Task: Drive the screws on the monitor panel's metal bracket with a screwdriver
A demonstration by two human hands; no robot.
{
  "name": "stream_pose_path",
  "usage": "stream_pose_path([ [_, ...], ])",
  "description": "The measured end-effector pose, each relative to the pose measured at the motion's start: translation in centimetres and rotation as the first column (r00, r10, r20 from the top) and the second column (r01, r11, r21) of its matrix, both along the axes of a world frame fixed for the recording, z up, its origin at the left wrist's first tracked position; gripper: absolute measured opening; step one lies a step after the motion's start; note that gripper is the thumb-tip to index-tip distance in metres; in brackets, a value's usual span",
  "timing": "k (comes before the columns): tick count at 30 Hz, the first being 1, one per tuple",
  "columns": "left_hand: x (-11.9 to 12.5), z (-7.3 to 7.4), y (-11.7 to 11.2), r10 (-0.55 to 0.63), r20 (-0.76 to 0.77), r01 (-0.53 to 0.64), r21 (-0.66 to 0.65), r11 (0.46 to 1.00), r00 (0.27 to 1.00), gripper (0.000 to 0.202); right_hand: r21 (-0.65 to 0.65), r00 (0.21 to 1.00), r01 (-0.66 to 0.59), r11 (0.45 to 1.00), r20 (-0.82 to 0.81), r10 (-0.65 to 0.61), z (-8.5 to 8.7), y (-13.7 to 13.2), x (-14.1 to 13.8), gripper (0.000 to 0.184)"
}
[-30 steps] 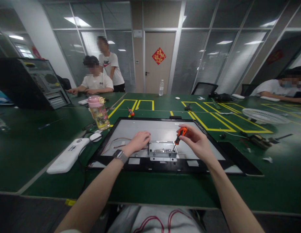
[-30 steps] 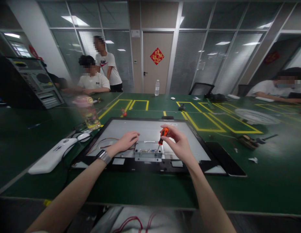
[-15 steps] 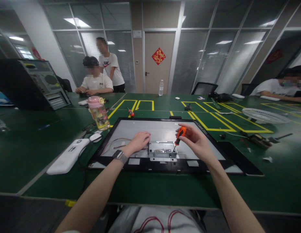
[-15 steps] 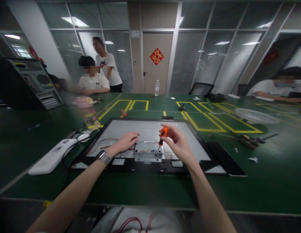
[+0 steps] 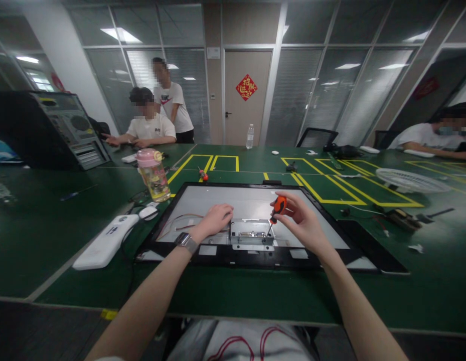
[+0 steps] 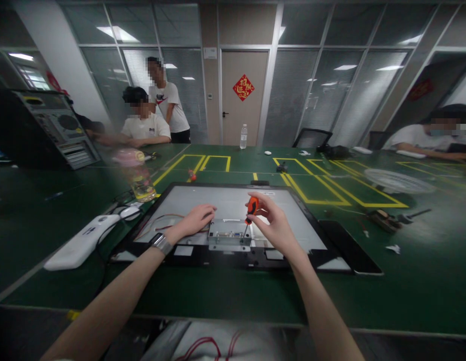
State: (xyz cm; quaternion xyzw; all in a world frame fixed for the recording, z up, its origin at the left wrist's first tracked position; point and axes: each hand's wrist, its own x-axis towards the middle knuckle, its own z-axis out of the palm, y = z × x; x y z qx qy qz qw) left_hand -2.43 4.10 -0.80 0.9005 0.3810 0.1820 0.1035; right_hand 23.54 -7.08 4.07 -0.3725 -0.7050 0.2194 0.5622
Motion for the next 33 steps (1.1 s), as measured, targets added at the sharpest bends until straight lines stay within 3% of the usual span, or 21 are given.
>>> stream_pose_path([
  [5, -0.03, -0.01, -0.05, 0.01, 0.001, -0.01, -0.009, 1.0, 1.0, 0.023, -0.008, 0.996, -0.086, 0.996, -0.019, 0.085, 0.11, -0.36, -0.25, 0.042],
  [11, -0.04, 0.01, -0.02, 0.0, 0.004, 0.0, -0.01, 1.0, 1.0, 0.023, 0.049, 0.989, 0.128, 0.99, 0.068, -0.132, 0.11, -0.12, -0.48, 0.044],
  [17, 0.02, 0.14, -0.13, 0.001, 0.005, -0.001, -0.015, 1.0, 1.0, 0.023, -0.044, 0.994, -0.111, 0.993, -0.005, 0.111, 0.29, -0.55, -0.46, 0.048],
  [23, 0.0, 0.07, -0.09, 0.001, 0.009, 0.0, -0.004, 1.0, 1.0, 0.023, 0.015, 0.996, 0.05, 0.999, 0.073, -0.051, 0.11, -0.34, -0.48, 0.055],
  [30, 0.08, 0.24, -0.16, 0.01, -0.013, -0.01, -0.015, 1.0, 1.0, 0.022, -0.039, 0.987, -0.161, 0.986, 0.02, 0.162, 0.08, -0.47, -0.51, 0.053],
  [33, 0.08, 0.24, -0.17, 0.009, -0.012, -0.009, -0.01, 1.0, 1.0, 0.022, -0.003, 0.994, -0.091, 0.996, 0.062, 0.091, 0.12, -0.44, -0.71, 0.056],
])
